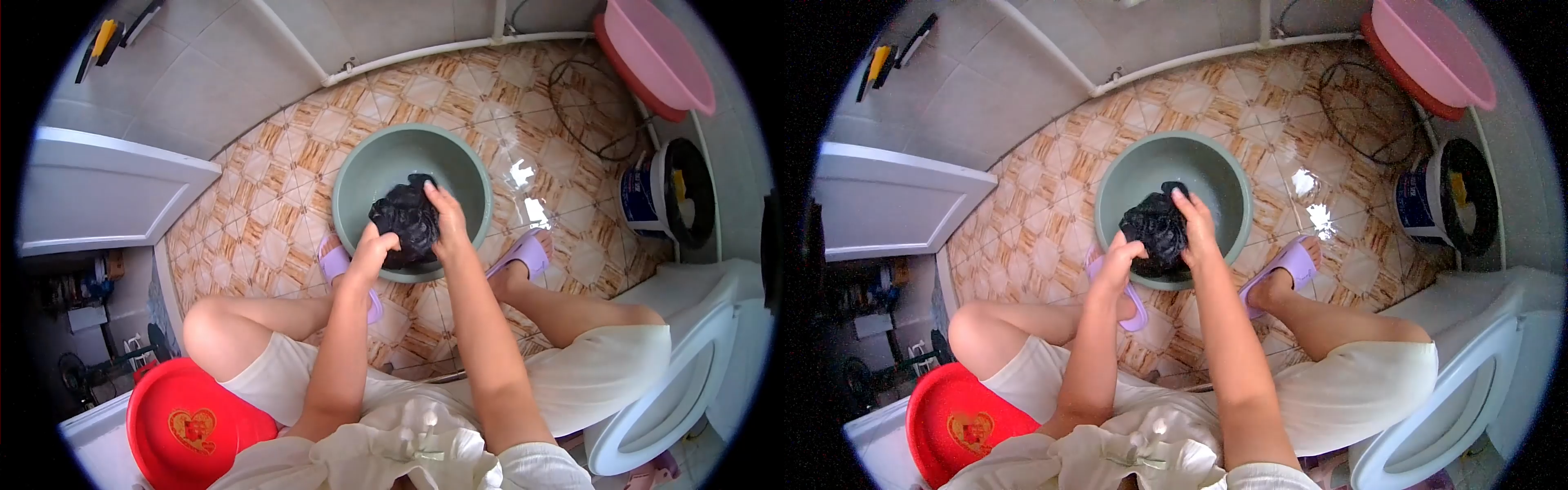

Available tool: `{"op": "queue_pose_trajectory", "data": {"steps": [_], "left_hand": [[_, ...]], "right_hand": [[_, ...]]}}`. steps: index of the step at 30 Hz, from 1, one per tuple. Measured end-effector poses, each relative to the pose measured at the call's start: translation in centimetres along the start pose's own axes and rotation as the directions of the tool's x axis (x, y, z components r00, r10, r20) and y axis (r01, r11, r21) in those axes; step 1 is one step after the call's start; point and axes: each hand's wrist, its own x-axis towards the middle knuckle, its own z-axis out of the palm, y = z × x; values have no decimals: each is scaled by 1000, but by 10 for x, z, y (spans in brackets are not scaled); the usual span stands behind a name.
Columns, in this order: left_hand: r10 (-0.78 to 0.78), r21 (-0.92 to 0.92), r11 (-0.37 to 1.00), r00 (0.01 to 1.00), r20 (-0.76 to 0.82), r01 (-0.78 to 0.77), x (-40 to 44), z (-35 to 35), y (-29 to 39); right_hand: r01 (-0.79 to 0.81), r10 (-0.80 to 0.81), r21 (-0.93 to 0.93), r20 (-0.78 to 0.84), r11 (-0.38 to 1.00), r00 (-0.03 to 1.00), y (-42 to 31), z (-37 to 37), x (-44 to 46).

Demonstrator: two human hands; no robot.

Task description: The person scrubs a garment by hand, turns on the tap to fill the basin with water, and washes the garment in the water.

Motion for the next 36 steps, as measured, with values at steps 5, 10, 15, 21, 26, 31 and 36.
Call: {"op": "queue_pose_trajectory", "data": {"steps": [5,10,15,21,26,31,36], "left_hand": [[-192,-83,981,903,-385,173,6,0,-25],[-211,-714,685,978,-1,147,-8,-5,-30],[-358,-661,695,933,24,284,7,-8,-77],[-283,-842,495,956,80,217,1,-5,-40],[210,-855,463,909,360,232,2,-5,-70],[-233,-803,556,968,96,213,6,2,-61],[105,-773,628,975,198,89,-2,7,-27]], "right_hand": [[227,-251,-129,-226,965,941,16,38,-14],[157,-570,-851,-187,501,800,76,59,-55],[-11,-557,-997,30,-70,830,61,33,-40],[233,-401,-837,19,494,916,53,21,-42],[247,-486,-969,205,24,850,62,47,-54],[267,-714,-964,192,-7,674,43,25,-23],[370,-572,-919,379,-139,727,64,70,-75]]}}
